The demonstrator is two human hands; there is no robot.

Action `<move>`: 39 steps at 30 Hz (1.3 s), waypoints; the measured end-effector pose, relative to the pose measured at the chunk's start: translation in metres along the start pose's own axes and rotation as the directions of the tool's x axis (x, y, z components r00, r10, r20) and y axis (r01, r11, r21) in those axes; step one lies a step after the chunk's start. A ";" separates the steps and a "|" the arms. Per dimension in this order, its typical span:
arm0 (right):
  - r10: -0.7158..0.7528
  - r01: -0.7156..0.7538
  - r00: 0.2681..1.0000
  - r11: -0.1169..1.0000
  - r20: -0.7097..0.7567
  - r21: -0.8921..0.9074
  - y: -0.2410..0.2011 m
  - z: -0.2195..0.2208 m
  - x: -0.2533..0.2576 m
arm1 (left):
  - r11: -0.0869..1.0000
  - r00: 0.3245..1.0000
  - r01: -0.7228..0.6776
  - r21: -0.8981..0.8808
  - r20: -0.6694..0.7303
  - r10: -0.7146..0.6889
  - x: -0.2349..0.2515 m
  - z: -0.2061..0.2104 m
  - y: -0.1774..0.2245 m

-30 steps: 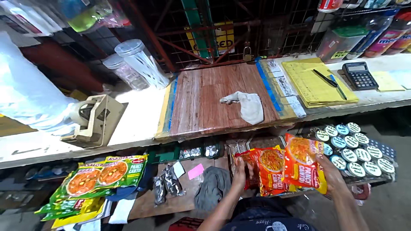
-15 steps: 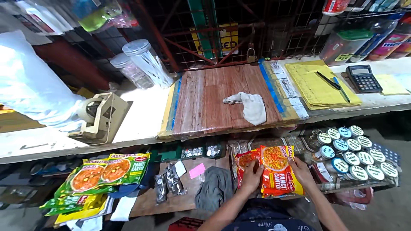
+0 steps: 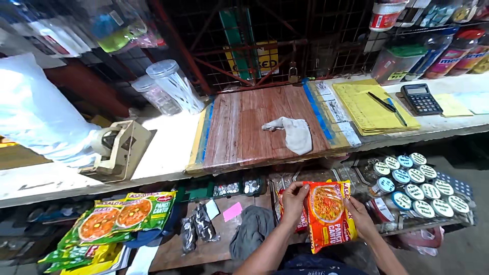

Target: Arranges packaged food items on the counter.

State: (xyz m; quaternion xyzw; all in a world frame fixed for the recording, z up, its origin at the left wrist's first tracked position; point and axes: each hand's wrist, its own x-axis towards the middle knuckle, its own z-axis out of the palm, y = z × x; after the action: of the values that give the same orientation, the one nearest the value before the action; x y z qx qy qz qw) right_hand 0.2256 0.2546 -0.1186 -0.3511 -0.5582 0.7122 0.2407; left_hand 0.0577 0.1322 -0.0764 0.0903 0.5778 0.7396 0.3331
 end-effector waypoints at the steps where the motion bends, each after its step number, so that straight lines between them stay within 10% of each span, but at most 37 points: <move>1: -0.018 0.018 1.000 1.000 -0.004 -0.020 -0.002 0.001 -0.001 | 1.000 1.000 -0.005 -0.002 -0.025 0.005 0.000 -0.001 0.002; 5: -0.045 0.042 0.998 0.998 -0.036 -0.056 -0.010 0.014 -0.002 | 0.989 0.990 0.061 -0.137 -0.121 -0.078 0.003 -0.005 0.003; 9: -0.035 0.036 0.992 0.999 -0.125 0.001 -0.017 0.023 -0.002 | 0.984 0.925 0.139 0.108 0.342 -0.168 -0.016 -0.030 0.002; 12: -0.021 0.021 0.995 1.000 -0.101 -0.006 -0.017 0.025 -0.002 | 0.945 0.871 0.198 0.261 0.394 -0.291 -0.037 -0.029 -0.005; 23: -0.123 0.161 0.983 0.938 -0.137 0.307 -0.052 0.016 0.015 | 0.964 0.867 0.002 0.267 0.480 -0.135 -0.045 -0.037 -0.011; 27: -0.498 0.428 0.813 0.863 -0.302 -0.270 -0.067 0.016 0.017 | 0.947 0.858 -0.026 0.321 0.493 -0.143 -0.045 -0.032 -0.003; 30: -0.683 0.522 0.724 0.445 0.101 -0.728 -0.084 0.009 0.014 | 0.883 0.834 -0.098 0.459 0.521 -0.178 -0.043 -0.033 -0.002; 34: -0.549 0.614 0.726 0.247 0.414 -0.750 -0.086 0.027 0.010 | 0.793 0.775 -0.194 0.578 0.585 -0.237 -0.048 -0.028 0.000; 39: -0.785 0.529 0.589 0.198 0.190 -0.825 -0.071 0.003 0.016 | 0.802 0.691 -0.196 0.565 0.660 -0.296 -0.064 -0.021 0.000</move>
State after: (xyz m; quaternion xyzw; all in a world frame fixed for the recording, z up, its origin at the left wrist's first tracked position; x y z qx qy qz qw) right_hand 0.2094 0.2831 -0.0535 -0.2363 -0.8735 0.1310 0.4049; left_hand 0.0952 0.0773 -0.0675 0.4557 0.6033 0.4130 0.5077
